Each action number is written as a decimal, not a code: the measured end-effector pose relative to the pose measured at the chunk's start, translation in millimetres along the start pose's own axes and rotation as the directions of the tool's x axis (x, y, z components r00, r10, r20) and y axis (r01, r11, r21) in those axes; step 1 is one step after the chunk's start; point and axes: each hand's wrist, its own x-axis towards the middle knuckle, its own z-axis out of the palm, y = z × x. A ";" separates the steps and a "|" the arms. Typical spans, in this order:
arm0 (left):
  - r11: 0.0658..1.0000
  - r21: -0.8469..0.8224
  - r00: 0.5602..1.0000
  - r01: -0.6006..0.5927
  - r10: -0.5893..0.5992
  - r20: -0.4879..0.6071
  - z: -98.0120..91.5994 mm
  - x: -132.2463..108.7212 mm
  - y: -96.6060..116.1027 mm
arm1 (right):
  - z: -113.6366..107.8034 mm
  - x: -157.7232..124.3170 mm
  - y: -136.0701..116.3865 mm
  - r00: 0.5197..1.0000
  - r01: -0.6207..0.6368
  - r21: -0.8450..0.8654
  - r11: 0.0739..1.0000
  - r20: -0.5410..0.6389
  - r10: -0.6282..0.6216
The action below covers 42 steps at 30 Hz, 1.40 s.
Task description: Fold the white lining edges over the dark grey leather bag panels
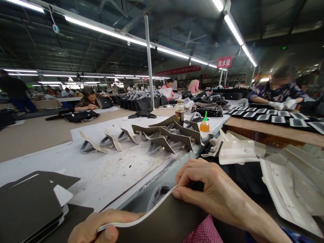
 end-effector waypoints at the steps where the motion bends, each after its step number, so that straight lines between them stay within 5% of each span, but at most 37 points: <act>1: 0.997 -0.060 0.999 0.040 -0.038 0.026 1.0 1.4 -0.7 | -2.3 1.3 0.2 1.000 0.016 -0.011 1.000 0.018 -0.016; 6: 0.917 -0.337 0.937 0.215 -0.096 0.335 0.4 17.9 -2.1 | -16.5 1.6 -4.4 0.993 0.082 -0.120 0.989 0.097 -0.070; 10: 0.976 -0.072 0.876 0.205 -0.150 0.459 4.9 30.0 3.4 | -19.6 2.2 -12.1 0.974 0.202 -0.290 0.935 0.164 -0.159; 14: 0.965 0.258 0.872 -0.042 -0.091 0.481 26.3 31.5 13.7 | -11.2 6.2 -16.0 0.966 0.226 -0.380 0.897 0.207 -0.155; 18: 0.878 0.400 0.920 -0.262 0.101 0.380 47.9 28.5 8.8 | 3.7 9.0 -14.2 0.958 0.273 -0.423 0.864 0.205 -0.203; 21: 0.864 0.394 0.944 -0.314 0.239 0.227 55.7 29.2 -6.1 | 18.5 6.7 -14.2 0.945 0.298 -0.589 0.751 0.070 -0.320; 24: 0.842 0.412 0.937 -0.350 0.322 0.137 58.2 32.3 -17.7 | 33.3 2.0 -15.9 0.930 0.221 -0.748 0.626 -0.032 -0.367; 28: 0.806 0.439 0.910 -0.397 0.406 0.077 57.7 35.1 -20.5 | 42.1 0.1 -15.1 0.952 0.204 -0.791 0.577 0.022 -0.307; 32: 0.787 0.397 0.874 -0.473 0.475 0.100 56.4 35.4 -20.4 | 43.3 4.9 -11.0 0.955 0.217 -0.758 0.615 0.035 -0.294; 38: 0.773 0.506 0.902 -0.382 0.430 0.024 48.2 38.2 -25.5 | 36.6 -4.3 -16.0 0.927 0.311 -0.648 0.695 0.047 -0.371; 42: 0.790 0.524 0.930 -0.318 0.367 0.011 32.3 37.2 -23.0 | 16.7 -15.6 -10.3 0.936 0.203 -0.558 0.805 -0.130 -0.327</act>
